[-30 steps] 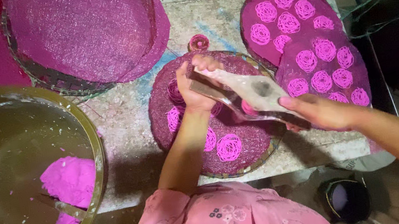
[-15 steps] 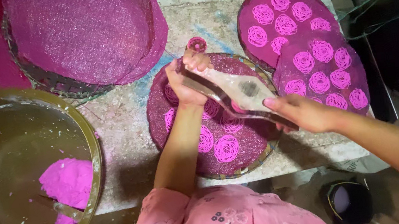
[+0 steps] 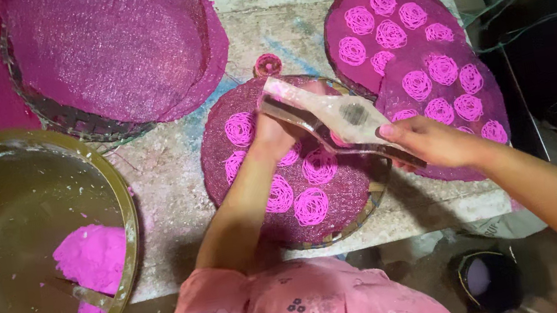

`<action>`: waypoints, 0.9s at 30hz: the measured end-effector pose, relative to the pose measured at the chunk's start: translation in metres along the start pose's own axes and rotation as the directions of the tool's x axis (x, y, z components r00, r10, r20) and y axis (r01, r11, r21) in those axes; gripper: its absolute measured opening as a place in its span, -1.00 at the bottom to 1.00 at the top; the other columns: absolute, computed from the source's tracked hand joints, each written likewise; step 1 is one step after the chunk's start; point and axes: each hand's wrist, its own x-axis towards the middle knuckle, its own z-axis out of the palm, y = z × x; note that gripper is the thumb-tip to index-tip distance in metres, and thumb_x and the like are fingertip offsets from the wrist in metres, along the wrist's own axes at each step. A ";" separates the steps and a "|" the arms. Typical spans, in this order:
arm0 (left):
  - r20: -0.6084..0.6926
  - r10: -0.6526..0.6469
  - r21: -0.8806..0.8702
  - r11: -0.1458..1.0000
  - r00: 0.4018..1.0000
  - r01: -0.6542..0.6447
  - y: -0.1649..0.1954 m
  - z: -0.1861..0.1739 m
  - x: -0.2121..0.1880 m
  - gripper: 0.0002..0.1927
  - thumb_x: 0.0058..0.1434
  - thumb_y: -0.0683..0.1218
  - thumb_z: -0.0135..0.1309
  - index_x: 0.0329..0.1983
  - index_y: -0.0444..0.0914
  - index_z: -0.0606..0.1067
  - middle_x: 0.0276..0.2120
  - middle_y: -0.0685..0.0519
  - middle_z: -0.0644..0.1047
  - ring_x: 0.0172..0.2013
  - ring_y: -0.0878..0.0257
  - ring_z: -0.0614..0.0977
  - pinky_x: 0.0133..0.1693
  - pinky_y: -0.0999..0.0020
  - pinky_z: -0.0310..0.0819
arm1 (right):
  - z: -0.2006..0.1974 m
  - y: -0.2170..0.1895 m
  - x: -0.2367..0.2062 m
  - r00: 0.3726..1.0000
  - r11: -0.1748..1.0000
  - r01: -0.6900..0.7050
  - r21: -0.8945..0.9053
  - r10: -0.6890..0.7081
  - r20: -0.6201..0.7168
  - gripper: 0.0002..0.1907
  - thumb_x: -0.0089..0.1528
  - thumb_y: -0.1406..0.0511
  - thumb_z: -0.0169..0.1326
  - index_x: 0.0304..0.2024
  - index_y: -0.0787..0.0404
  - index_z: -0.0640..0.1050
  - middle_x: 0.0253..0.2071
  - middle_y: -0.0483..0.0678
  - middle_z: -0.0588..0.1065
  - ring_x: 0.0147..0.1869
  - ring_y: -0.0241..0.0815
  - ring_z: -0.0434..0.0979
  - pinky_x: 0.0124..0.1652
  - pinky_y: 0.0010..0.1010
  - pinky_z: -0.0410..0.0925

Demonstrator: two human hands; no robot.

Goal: The person loads pink paste into a handheld extruder and squeezes it into spiral coils on circular trays. They repeatedly refill the extruder from a bowl, then transfer a filled tray to a steamer and move finished trays to a drying rack.

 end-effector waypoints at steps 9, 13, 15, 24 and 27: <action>-0.159 -0.131 0.728 0.653 0.979 0.206 -0.036 -0.026 -0.026 -0.37 0.47 0.23 -0.57 0.44 -0.17 0.12 -0.10 0.03 0.66 -0.65 0.36 0.34 -0.55 0.48 0.27 | -0.006 0.024 0.009 0.987 0.997 0.042 -0.065 -0.051 -0.150 -0.40 0.32 -0.12 -0.18 -0.34 0.21 0.60 -0.57 -0.08 0.51 -0.51 -0.24 0.46 -0.46 -0.34 0.31; 0.275 0.194 0.959 -0.132 0.942 -0.252 -0.041 -0.038 -0.050 -0.28 0.45 0.06 -0.25 0.60 -0.28 -0.04 0.00 0.02 0.72 -0.19 0.15 0.67 -0.11 0.33 0.52 | -0.020 0.043 0.003 0.979 0.993 0.094 -0.072 -0.105 -0.176 -0.34 0.37 -0.12 -0.22 -0.37 0.26 0.60 -0.55 -0.07 0.52 -0.49 -0.25 0.47 -0.42 -0.35 0.33; 0.213 0.206 0.940 0.224 0.955 -0.258 -0.037 -0.035 -0.050 -0.28 0.41 0.09 -0.16 0.56 -0.29 0.05 0.05 -0.05 0.66 -0.09 0.08 0.66 -0.01 0.22 0.50 | -0.025 0.054 -0.005 0.976 0.991 0.116 -0.073 -0.127 -0.179 -0.33 0.39 -0.12 -0.25 -0.34 0.26 0.61 -0.53 -0.06 0.53 -0.46 -0.25 0.48 -0.40 -0.36 0.32; 0.258 0.229 -0.443 0.892 0.939 -0.096 -0.041 0.051 0.003 -0.19 0.16 0.46 -0.15 0.18 -0.23 0.49 -0.05 -0.01 0.58 0.15 0.09 0.47 0.29 -0.07 0.18 | -0.018 0.056 -0.038 0.950 0.878 -0.304 0.370 0.248 0.191 -0.31 0.27 -0.19 -0.28 -0.19 0.18 0.61 -0.44 -0.02 0.61 -0.39 -0.19 0.59 -0.30 -0.32 0.45; 0.443 0.365 -0.585 0.810 0.819 -0.044 -0.049 0.061 0.027 -0.47 0.58 0.34 -0.22 -0.22 -0.15 0.42 -0.25 0.11 0.46 -0.07 0.18 0.50 0.30 0.05 0.29 | -0.026 0.047 -0.039 0.967 0.965 -0.249 0.086 0.253 -0.032 -0.19 0.34 -0.21 -0.27 -0.36 0.34 0.66 -0.54 0.01 0.58 -0.47 -0.16 0.56 -0.37 -0.32 0.43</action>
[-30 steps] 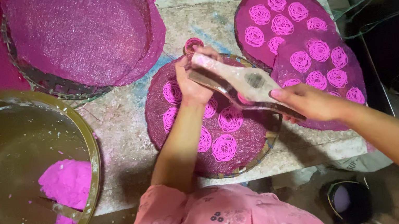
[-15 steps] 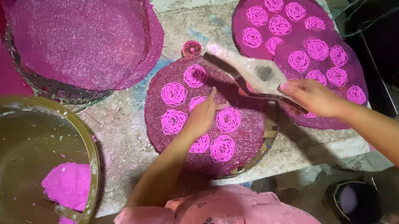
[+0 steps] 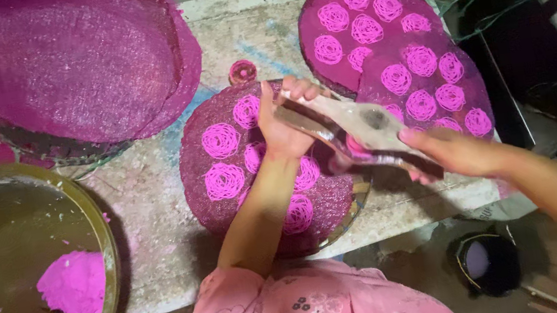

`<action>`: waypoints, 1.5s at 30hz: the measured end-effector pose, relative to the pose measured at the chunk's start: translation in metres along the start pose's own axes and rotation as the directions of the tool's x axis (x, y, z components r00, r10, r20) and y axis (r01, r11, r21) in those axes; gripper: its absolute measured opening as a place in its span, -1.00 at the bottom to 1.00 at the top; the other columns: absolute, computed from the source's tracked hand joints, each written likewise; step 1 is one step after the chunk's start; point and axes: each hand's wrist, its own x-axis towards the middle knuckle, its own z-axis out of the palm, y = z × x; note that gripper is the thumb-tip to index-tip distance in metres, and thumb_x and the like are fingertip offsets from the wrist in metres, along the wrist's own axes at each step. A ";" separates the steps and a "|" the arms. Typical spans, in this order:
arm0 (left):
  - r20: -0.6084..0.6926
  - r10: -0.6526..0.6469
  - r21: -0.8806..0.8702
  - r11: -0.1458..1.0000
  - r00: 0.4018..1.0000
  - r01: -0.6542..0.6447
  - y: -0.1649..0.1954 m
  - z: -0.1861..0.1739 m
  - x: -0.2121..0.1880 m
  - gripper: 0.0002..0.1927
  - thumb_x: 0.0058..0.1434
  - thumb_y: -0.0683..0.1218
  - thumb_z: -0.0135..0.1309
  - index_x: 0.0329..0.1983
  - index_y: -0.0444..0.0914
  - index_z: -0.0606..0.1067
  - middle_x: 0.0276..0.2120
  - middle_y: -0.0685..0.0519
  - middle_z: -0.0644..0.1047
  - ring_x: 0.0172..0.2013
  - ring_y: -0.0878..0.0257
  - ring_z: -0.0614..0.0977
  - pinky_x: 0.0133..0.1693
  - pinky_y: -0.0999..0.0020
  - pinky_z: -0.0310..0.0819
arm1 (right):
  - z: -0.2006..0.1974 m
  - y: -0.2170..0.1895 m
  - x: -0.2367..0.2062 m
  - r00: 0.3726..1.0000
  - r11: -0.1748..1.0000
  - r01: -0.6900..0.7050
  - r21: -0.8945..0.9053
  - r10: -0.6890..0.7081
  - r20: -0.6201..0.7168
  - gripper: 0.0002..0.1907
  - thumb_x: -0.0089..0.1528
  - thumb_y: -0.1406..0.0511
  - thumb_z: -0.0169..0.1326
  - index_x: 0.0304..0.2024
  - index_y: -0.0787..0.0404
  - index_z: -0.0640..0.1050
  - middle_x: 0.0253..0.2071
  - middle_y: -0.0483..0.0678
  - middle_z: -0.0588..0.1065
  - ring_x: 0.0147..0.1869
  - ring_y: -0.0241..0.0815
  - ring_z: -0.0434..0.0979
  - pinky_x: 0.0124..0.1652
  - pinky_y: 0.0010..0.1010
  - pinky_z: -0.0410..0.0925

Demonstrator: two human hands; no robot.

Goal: The person loads pink paste into a handheld extruder and squeezes it into spiral coils on circular trays. They repeatedly refill the extruder from a bowl, then transfer a filled tray to a steamer and move finished trays to a drying rack.

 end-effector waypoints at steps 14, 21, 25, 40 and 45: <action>-0.161 0.107 0.047 0.994 0.981 -0.101 0.003 -0.031 0.026 -0.53 0.43 0.31 -0.18 -0.43 -0.08 0.28 -0.50 0.21 0.30 -0.39 0.31 0.34 -0.08 0.24 0.33 | -0.003 -0.028 0.004 0.964 0.937 0.150 -0.315 -0.210 -0.165 -0.32 0.31 -0.17 -0.23 -0.44 0.25 0.56 -0.61 -0.04 0.45 -0.54 -0.23 0.45 -0.44 -0.33 0.33; -0.235 0.128 0.046 0.992 0.963 -0.121 -0.002 -0.033 0.018 -0.53 0.35 0.34 -0.14 -0.44 -0.08 0.29 -0.52 0.22 0.29 -0.43 0.30 0.34 -0.11 0.21 0.35 | 0.002 -0.028 -0.001 0.990 0.972 0.078 -0.223 -0.103 -0.101 -0.25 0.31 -0.18 -0.24 -0.47 0.31 0.57 -0.62 -0.03 0.47 -0.56 -0.20 0.50 -0.44 -0.30 0.36; -0.160 0.154 0.060 0.987 0.975 -0.146 -0.014 -0.020 0.033 -0.55 0.37 0.31 -0.16 -0.42 -0.10 0.30 -0.48 0.18 0.31 -0.37 0.28 0.36 -0.06 0.23 0.35 | -0.016 -0.023 0.004 0.945 0.915 0.091 -0.393 -0.204 -0.255 -0.42 0.30 -0.16 -0.18 -0.33 0.12 0.57 -0.61 -0.03 0.45 -0.51 -0.23 0.46 -0.40 -0.35 0.33; -0.714 -0.191 0.655 0.159 0.674 0.739 -0.008 -0.046 -0.004 -0.28 0.49 0.40 -0.61 0.42 -0.10 0.25 -0.55 0.26 0.38 -0.74 0.43 0.15 -0.72 0.51 -0.04 | -0.022 0.015 0.032 0.900 0.929 0.328 -0.171 -0.362 -0.241 -0.47 0.37 -0.04 -0.09 -0.42 0.23 0.53 -0.59 -0.13 0.40 -0.51 -0.31 0.36 -0.43 -0.41 0.27; -0.048 -0.124 0.719 -0.693 0.991 -0.052 0.007 -0.027 -0.043 -0.41 0.60 0.15 -0.29 0.60 -0.14 0.07 -0.22 0.14 0.72 -0.39 0.14 0.63 -0.31 0.15 0.55 | -0.029 0.026 0.037 0.870 0.917 0.393 -0.072 -0.396 -0.293 -0.48 0.37 -0.06 -0.09 -0.34 0.23 0.53 -0.53 -0.15 0.41 -0.47 -0.34 0.39 -0.42 -0.43 0.31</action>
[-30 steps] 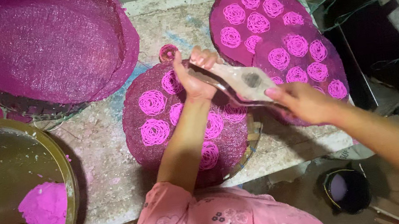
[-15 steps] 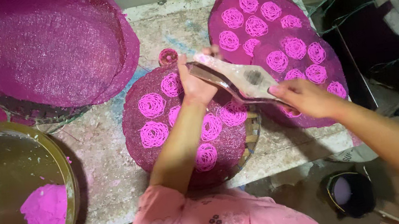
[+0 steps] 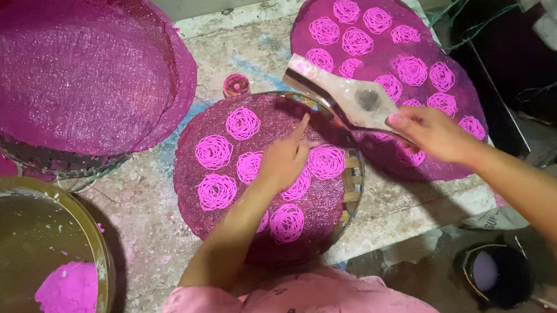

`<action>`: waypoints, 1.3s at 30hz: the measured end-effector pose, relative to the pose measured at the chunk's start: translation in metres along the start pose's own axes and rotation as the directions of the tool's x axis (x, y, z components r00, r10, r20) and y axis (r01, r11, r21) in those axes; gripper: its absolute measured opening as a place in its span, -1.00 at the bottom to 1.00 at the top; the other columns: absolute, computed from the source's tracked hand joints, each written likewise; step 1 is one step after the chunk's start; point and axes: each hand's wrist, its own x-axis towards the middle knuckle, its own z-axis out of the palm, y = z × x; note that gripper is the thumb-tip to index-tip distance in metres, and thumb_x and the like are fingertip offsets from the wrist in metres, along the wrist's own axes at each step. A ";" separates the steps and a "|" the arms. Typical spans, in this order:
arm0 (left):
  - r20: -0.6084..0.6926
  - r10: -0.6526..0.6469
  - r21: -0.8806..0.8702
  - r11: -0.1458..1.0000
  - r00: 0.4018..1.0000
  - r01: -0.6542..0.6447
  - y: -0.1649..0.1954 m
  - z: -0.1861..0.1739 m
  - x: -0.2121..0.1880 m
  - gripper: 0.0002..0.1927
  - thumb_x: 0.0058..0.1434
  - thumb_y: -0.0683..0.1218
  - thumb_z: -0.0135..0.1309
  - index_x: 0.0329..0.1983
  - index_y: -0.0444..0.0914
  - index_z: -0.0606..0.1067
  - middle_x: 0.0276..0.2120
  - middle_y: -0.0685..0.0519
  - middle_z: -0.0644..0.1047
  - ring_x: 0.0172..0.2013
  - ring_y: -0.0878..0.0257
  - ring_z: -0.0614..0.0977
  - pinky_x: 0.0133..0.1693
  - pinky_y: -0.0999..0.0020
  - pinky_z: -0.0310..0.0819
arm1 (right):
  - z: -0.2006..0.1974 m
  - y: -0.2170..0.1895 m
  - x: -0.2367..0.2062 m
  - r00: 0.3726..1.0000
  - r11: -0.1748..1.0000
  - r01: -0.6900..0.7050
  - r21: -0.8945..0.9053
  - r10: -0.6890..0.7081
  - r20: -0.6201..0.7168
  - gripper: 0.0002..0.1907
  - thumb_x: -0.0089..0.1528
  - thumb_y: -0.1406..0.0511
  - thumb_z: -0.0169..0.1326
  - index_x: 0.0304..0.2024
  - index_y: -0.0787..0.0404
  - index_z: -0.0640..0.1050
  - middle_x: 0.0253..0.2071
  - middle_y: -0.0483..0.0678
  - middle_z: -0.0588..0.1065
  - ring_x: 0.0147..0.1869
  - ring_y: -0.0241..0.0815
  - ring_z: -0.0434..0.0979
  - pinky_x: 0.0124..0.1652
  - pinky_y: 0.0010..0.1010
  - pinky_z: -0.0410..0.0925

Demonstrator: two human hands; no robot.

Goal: The person loads pink paste into a handheld extruder and squeezes it into spiral coils on circular trays. They repeatedly refill the extruder from a bowl, then transfer a filled tray to a steamer and move finished trays to a drying rack.

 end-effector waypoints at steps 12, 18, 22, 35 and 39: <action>-0.188 -0.209 -0.770 -0.575 0.960 -0.276 -0.017 -0.078 0.056 -0.43 0.49 0.38 -0.14 -0.42 -0.12 0.39 -0.45 0.16 0.36 -0.35 0.28 0.42 0.01 0.27 0.38 | 0.043 -0.061 0.053 0.953 0.991 -0.064 -0.114 0.094 0.289 -0.30 0.33 -0.19 -0.22 -0.37 0.27 0.57 -0.56 -0.07 0.49 -0.51 -0.24 0.47 -0.45 -0.39 0.35; -0.197 -0.389 -0.763 -0.516 0.900 -0.390 -0.049 -0.092 0.051 -0.42 0.36 0.40 -0.13 -0.56 -0.08 0.22 -0.57 0.21 0.25 -0.51 0.32 0.28 -0.19 0.30 0.33 | 0.075 -0.095 0.068 0.980 0.931 0.158 -0.328 -0.107 0.168 -0.34 0.29 -0.21 -0.20 -0.26 0.19 0.59 -0.61 -0.05 0.49 -0.49 -0.21 0.53 -0.38 -0.30 0.37; -0.138 -0.476 -0.704 -0.570 0.868 -0.424 -0.046 -0.085 0.055 -0.42 0.37 0.38 -0.14 -0.58 -0.07 0.20 -0.61 0.21 0.21 -0.54 0.32 0.26 -0.31 0.36 0.25 | 0.062 -0.107 0.074 0.970 0.918 0.013 -0.396 0.084 0.227 -0.28 0.30 -0.21 -0.20 -0.33 0.25 0.63 -0.62 -0.02 0.50 -0.50 -0.15 0.57 -0.35 -0.23 0.42; -0.188 -0.500 -0.724 -0.511 0.846 -0.463 -0.045 -0.082 0.069 -0.45 0.38 0.36 -0.20 -0.58 -0.06 0.19 -0.63 0.22 0.19 -0.57 0.34 0.25 -0.40 0.37 0.19 | 0.056 -0.106 0.079 0.985 0.901 0.023 -0.434 0.053 0.162 -0.31 0.32 -0.18 -0.15 -0.20 0.28 0.65 -0.59 0.03 0.50 -0.44 -0.11 0.57 -0.30 -0.21 0.39; -0.211 -0.454 -0.743 -0.501 0.866 -0.444 -0.039 -0.090 0.080 -0.48 0.32 0.32 -0.27 -0.54 -0.12 0.28 -0.60 0.16 0.33 -0.51 0.31 0.31 -0.28 0.33 0.31 | 0.047 -0.098 0.089 0.978 0.885 0.210 -0.416 -0.194 0.080 -0.37 0.32 -0.15 -0.10 -0.12 0.25 0.62 -0.54 -0.06 0.51 -0.42 -0.17 0.55 -0.31 -0.25 0.34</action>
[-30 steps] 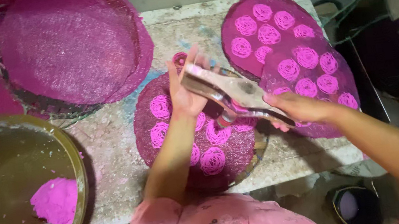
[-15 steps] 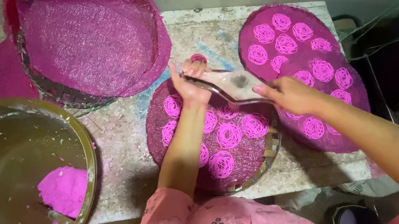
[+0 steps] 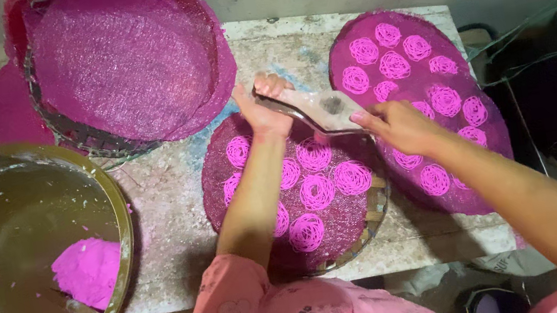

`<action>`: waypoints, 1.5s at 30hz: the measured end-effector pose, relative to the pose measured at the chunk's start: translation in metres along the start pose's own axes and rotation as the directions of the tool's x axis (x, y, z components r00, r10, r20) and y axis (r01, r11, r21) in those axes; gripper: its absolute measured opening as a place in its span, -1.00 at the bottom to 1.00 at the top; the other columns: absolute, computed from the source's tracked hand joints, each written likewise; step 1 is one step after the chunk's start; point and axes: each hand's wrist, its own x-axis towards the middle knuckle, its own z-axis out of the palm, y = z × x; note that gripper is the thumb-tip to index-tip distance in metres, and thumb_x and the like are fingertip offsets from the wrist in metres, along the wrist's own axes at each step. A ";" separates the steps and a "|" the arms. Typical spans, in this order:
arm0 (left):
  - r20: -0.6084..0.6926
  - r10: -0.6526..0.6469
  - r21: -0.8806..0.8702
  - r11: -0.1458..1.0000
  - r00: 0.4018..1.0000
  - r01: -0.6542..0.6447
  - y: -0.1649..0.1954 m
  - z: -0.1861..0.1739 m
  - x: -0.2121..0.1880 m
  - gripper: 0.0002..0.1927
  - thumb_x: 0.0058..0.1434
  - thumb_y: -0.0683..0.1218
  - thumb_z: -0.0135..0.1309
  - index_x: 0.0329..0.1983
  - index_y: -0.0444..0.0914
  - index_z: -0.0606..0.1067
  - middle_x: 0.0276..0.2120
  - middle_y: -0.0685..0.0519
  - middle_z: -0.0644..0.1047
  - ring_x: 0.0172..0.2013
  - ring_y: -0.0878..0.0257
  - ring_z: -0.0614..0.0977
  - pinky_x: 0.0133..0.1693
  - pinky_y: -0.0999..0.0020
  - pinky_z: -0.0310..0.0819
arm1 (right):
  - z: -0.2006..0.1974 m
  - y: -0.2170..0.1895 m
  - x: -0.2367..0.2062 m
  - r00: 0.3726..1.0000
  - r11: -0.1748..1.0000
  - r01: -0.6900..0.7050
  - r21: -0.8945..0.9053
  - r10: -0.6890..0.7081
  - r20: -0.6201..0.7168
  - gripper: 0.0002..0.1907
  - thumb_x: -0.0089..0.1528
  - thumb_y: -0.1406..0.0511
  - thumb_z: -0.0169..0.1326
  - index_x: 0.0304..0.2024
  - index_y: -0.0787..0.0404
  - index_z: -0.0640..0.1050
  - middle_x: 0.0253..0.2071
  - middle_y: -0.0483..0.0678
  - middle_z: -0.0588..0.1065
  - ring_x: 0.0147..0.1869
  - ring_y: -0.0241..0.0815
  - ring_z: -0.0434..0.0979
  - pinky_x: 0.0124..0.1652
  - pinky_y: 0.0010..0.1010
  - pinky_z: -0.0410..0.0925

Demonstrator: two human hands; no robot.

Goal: The person loads pink paste into a handheld extruder and squeezes it into spiral coils on circular trays. They repeatedly refill the extruder from a bowl, then transfer a filled tray to a steamer and move finished trays to a drying rack.

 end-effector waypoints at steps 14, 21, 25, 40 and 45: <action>-0.560 -0.246 0.808 0.052 0.792 0.587 0.002 -0.043 -0.047 -0.24 0.35 0.44 -0.51 0.47 -0.02 0.11 -0.14 0.08 0.66 -0.65 0.34 0.23 -0.63 0.48 0.09 | 0.018 0.027 0.001 0.991 0.970 -0.109 0.217 0.123 -0.050 -0.48 0.30 -0.11 -0.03 -0.16 0.19 0.57 -0.58 -0.09 0.46 -0.50 -0.26 0.44 -0.43 -0.32 0.32; -0.034 -0.112 0.988 0.149 0.993 0.050 0.013 -0.020 -0.039 -0.44 0.38 0.07 0.13 0.32 -0.35 0.43 0.07 -0.18 0.65 0.03 0.09 0.70 0.01 0.10 0.58 | 0.017 0.044 -0.001 0.988 0.941 -0.157 0.300 0.146 0.059 -0.42 0.36 -0.10 -0.16 -0.27 0.24 0.60 -0.59 -0.14 0.43 -0.53 -0.28 0.45 -0.46 -0.39 0.34; -0.185 -0.112 0.261 0.952 0.976 0.158 -0.003 0.005 0.001 -0.72 0.34 0.11 -0.04 -0.06 -0.14 0.49 -0.20 0.09 0.59 -0.15 0.28 0.62 0.08 0.24 0.45 | 0.010 0.042 0.017 0.961 0.934 -0.176 0.311 0.095 0.260 -0.32 0.35 -0.15 -0.19 -0.32 0.29 0.60 -0.58 -0.08 0.47 -0.51 -0.23 0.49 -0.41 -0.35 0.38; -0.197 0.126 0.170 0.981 0.972 -0.093 0.000 0.009 0.056 -0.63 0.34 0.07 -0.01 -0.55 -0.04 0.21 -0.65 0.26 0.17 -0.59 0.36 0.20 -0.29 0.30 0.29 | -0.003 -0.001 0.065 1.000 0.992 -0.032 -0.123 0.031 -0.005 -0.35 0.35 -0.12 -0.13 -0.07 0.30 0.64 -0.34 0.21 0.61 -0.16 0.18 0.66 -0.10 -0.06 0.42; -0.197 0.182 0.288 0.950 0.963 -0.121 0.009 0.011 0.064 -0.63 0.33 0.06 -0.01 -0.56 -0.05 0.20 -0.66 0.27 0.15 -0.62 0.37 0.16 -0.35 0.29 0.27 | 0.006 -0.002 0.074 0.992 0.994 0.106 0.022 -0.104 -0.076 -0.39 0.35 -0.10 -0.13 -0.04 0.28 0.61 -0.34 0.23 0.58 -0.19 0.21 0.62 -0.15 -0.05 0.39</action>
